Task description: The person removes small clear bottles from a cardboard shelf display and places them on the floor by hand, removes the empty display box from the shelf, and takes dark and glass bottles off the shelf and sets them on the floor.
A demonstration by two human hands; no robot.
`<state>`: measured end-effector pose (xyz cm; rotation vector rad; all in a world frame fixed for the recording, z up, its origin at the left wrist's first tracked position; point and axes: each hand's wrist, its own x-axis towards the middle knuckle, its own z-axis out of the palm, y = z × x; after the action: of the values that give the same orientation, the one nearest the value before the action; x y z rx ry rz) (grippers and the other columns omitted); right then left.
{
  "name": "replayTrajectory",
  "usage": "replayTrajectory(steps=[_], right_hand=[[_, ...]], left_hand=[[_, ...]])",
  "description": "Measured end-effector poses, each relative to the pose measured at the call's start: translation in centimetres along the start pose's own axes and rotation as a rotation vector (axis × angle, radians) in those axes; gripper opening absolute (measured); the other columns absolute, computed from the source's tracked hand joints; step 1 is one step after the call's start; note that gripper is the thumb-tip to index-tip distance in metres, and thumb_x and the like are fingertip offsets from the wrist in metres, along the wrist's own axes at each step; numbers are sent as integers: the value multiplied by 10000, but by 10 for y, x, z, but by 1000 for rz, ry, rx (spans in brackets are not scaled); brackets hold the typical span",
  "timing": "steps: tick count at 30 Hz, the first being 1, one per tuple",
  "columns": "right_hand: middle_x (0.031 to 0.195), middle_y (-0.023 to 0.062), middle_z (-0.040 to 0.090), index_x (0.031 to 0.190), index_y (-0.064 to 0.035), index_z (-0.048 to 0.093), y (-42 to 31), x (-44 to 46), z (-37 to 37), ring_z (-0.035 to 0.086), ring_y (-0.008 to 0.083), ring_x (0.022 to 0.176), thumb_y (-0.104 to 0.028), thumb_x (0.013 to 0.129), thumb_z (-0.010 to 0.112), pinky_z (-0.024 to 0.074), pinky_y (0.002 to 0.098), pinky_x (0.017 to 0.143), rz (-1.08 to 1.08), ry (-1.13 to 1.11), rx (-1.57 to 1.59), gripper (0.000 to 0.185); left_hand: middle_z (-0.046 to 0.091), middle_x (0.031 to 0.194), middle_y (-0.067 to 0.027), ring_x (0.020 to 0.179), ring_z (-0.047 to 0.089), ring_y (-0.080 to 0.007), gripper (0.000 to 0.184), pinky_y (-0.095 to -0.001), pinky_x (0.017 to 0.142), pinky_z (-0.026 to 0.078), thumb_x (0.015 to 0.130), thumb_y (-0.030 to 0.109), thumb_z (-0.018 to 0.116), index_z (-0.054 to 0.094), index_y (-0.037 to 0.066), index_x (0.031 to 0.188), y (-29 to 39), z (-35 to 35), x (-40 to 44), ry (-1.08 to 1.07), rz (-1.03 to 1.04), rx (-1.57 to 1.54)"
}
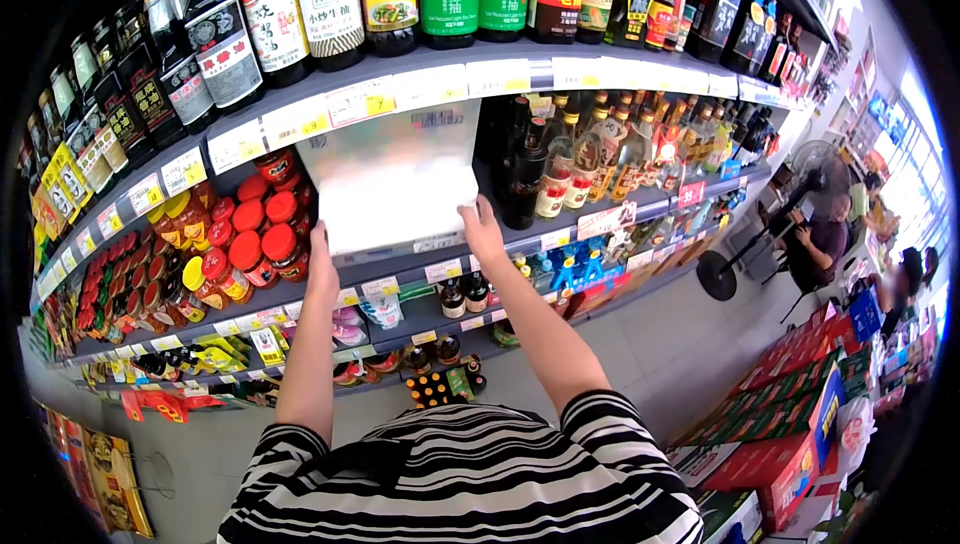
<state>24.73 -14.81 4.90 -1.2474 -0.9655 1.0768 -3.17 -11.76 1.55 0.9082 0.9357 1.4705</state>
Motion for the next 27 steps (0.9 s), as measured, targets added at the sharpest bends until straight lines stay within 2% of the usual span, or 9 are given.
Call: replayTrajectory(steps=[2,6,7,8,14,18,19,26,27], right_hand=[[1231,158,483,1346,-5,319,16,-27,-5,461,209,1113,-282,836,523,369,294,916,-103,13,-55,615],[1364,165,354,1358,29,267,23,-102,-19,349,239,1246,-223,855,511,272,313,1017,57,32,69,614],[1361,161,358,1351,45,269,40,-114,-26,356,243,1242,-178,865,489,260,314,1027,-55,50,42,578],[1351,159,368,1346,44,278,49,-129,-32,357,242,1240,-158,866,481,259,314,1029,-33,91,59,560],[1345,176,381,1327,61,308,96,-219,-92,351,248,1244,-166,865,441,244,324,1041,139,267,128,531],[1339,114,402,1349,-18,299,96,-262,-117,366,200,1223,-266,858,413,268,311,1006,231,420,149,561],[1349,193,369,1345,56,272,88,-271,-117,341,261,1251,-184,865,405,237,333,1046,237,480,154,553],[1328,188,408,1320,8,346,113,-325,-85,377,259,1241,-208,863,457,281,331,1029,218,780,-146,517],[1323,191,415,1318,9,347,108,-335,-70,383,267,1239,-224,864,468,291,326,1023,203,837,-68,525]], left_hand=[[330,1401,-123,1281,308,-217,649,-304,1048,191,892,416,400,286,-5,1373,5,-1,-30,89,-63,49],[319,1408,-118,1299,276,-227,674,-321,1052,180,889,432,399,256,-1,1386,-8,-15,-95,119,-111,121],[289,1426,-114,1321,238,-224,629,-318,1061,163,907,385,378,250,1,1388,12,0,-124,86,-176,117],[484,1265,-95,1169,432,-204,595,-329,992,292,927,485,339,405,26,1300,5,-1,-137,39,-136,134],[283,1413,-184,1311,251,-262,543,-316,1075,164,871,120,354,232,-37,1377,-22,2,-194,-198,-190,460],[355,1359,-200,1282,300,-274,534,-328,1054,193,885,200,373,275,-48,1349,-34,25,-208,-426,-186,454],[381,1333,-192,1254,330,-266,525,-332,1038,221,889,229,385,304,-38,1334,-37,32,-209,-426,-179,433],[406,1327,-144,1210,391,-229,497,-329,1007,269,901,224,336,301,-3,1342,-94,-1,-182,-507,-483,217],[428,1315,-117,1192,410,-235,511,-347,996,291,932,362,317,359,33,1320,-73,6,-187,-654,-447,193]])
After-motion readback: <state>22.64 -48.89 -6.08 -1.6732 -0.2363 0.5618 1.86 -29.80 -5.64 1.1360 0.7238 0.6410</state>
